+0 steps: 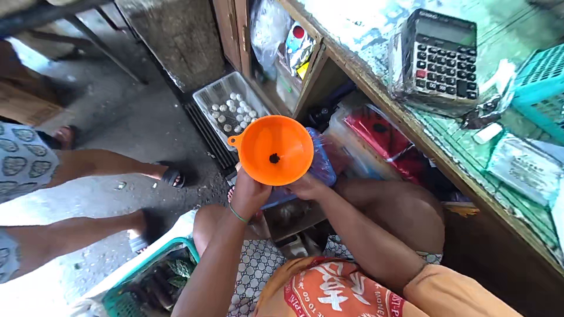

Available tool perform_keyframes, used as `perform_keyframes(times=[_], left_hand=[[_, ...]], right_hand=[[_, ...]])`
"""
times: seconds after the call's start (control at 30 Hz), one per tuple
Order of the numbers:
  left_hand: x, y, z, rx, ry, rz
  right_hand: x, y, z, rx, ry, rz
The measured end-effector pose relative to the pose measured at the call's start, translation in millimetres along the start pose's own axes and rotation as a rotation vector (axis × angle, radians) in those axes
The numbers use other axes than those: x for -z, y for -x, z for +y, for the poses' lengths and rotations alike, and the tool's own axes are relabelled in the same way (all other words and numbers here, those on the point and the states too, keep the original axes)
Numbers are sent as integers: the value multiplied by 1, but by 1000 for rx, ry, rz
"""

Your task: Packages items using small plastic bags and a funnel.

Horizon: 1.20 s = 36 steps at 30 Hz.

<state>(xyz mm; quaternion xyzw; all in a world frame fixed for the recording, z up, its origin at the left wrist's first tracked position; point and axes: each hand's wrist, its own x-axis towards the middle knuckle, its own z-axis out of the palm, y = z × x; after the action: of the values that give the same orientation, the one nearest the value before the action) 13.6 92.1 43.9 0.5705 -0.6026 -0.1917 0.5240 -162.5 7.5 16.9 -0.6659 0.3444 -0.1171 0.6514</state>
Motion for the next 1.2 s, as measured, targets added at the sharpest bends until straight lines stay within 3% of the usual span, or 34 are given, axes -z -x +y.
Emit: perform_keyframes(times=[0.13, 0.27, 0.37, 0.47, 0.53, 0.63, 0.73, 0.8, 1.0, 1.2], left_hand=[[25, -14, 35, 82, 79, 67], [35, -23, 67, 55, 154, 105], [28, -23, 91, 62, 154, 97], [9, -27, 110, 36, 166, 110], [5, -27, 119, 9, 134, 113], [-4, -38, 123, -31, 109, 102], [-10, -33, 125, -19, 99, 81], [-13, -48, 126, -44, 105, 86], [-15, -49, 118, -16, 120, 65], [-18, -35, 87, 23, 152, 98]], right_hand=[[3, 11, -24, 54, -114, 44], [9, 47, -42, 224, -284, 77], [8, 43, -24, 259, -211, 137], [7, 48, -24, 316, -179, 306], [7, 48, -17, 307, -164, 295], [11, 49, -29, 362, -222, 366], [9, 51, -15, 265, -213, 351], [20, 48, -27, 334, -231, 392], [27, 40, -10, 312, -354, 311], [26, 31, 14, 98, -294, 252]])
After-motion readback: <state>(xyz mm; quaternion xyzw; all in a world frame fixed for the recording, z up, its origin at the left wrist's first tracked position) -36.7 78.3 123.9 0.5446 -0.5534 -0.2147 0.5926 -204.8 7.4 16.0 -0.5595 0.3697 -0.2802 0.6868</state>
